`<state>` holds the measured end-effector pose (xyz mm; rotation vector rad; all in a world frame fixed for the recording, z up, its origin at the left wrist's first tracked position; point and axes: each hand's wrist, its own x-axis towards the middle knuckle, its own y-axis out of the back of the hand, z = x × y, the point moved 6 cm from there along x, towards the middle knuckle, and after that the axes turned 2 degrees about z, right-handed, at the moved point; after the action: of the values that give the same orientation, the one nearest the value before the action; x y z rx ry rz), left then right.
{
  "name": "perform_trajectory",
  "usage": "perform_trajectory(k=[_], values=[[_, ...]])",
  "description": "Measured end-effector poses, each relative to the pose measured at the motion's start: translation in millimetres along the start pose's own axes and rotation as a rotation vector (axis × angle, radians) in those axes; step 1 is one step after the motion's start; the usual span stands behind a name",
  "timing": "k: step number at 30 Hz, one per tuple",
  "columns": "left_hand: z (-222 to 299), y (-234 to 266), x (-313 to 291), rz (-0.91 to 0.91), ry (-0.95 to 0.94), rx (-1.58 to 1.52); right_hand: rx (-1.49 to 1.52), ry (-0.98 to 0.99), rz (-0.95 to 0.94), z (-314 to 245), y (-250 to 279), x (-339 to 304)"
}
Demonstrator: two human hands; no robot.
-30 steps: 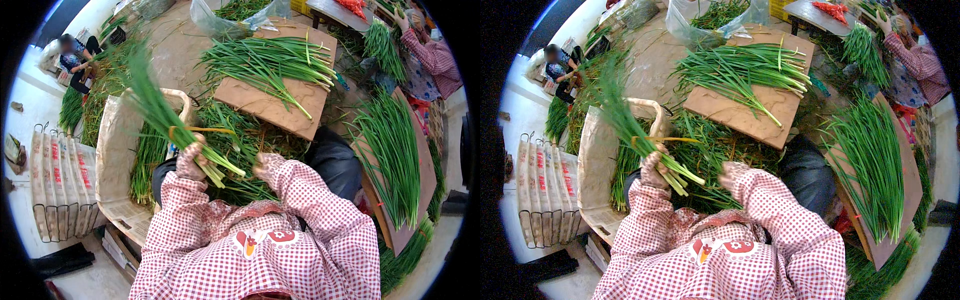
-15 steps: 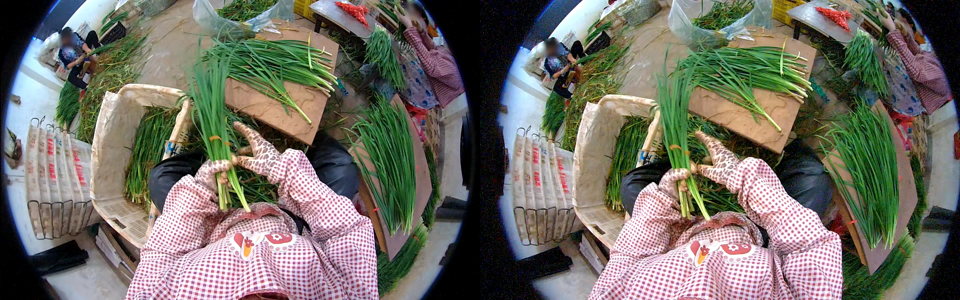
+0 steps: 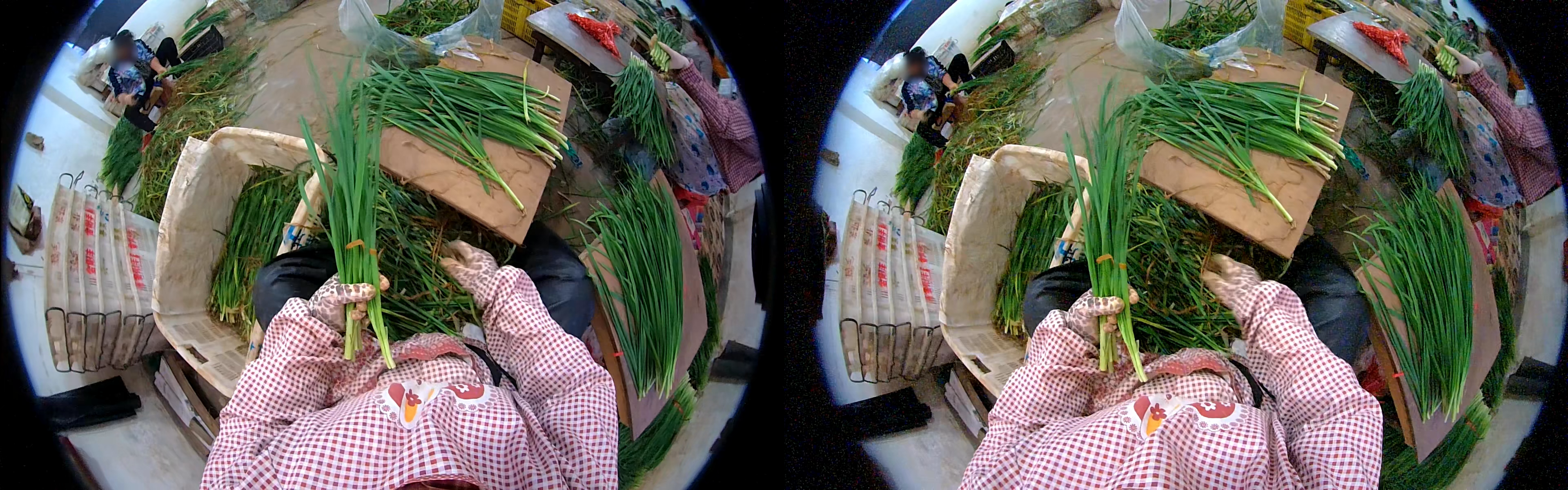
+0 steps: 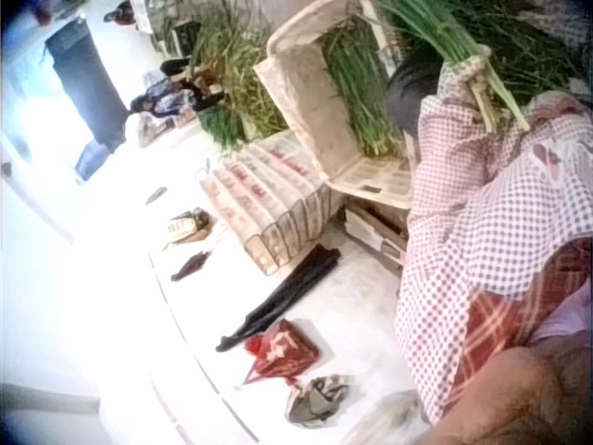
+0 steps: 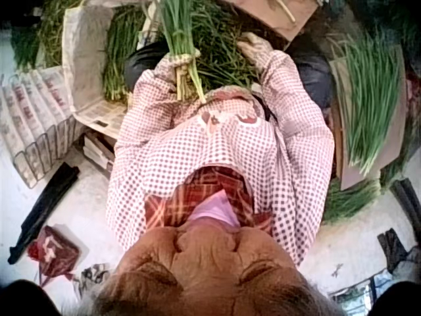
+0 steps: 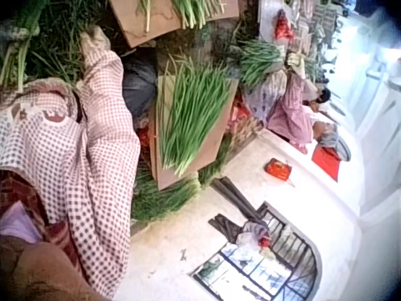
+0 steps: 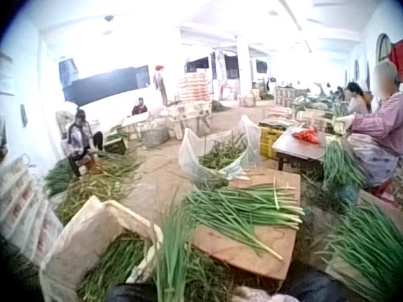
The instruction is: The person sorts through green chives by hand, removing damaged leaves and roots, and then gathers them into a bundle on a board.
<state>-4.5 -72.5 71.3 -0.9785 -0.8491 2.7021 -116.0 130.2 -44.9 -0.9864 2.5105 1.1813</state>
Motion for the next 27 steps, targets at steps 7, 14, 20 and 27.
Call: perform_trajectory(k=[7, 14, 20, 27], values=[[-21, -34, 1, -0.084, 0.124, -0.004, 0.158, 0.4, -0.069, -139, 32, -49], [-41, -40, -13, -0.155, 0.199, -0.099, 0.085, 0.175, 0.331, -70, 14, -1], [7, 9, -36, -0.165, -0.257, -0.106, 0.039, -0.341, -0.043, -33, 26, -23], [55, 22, -3, -0.109, -0.386, -0.225, -0.058, -0.064, -0.401, -86, 17, -38]])
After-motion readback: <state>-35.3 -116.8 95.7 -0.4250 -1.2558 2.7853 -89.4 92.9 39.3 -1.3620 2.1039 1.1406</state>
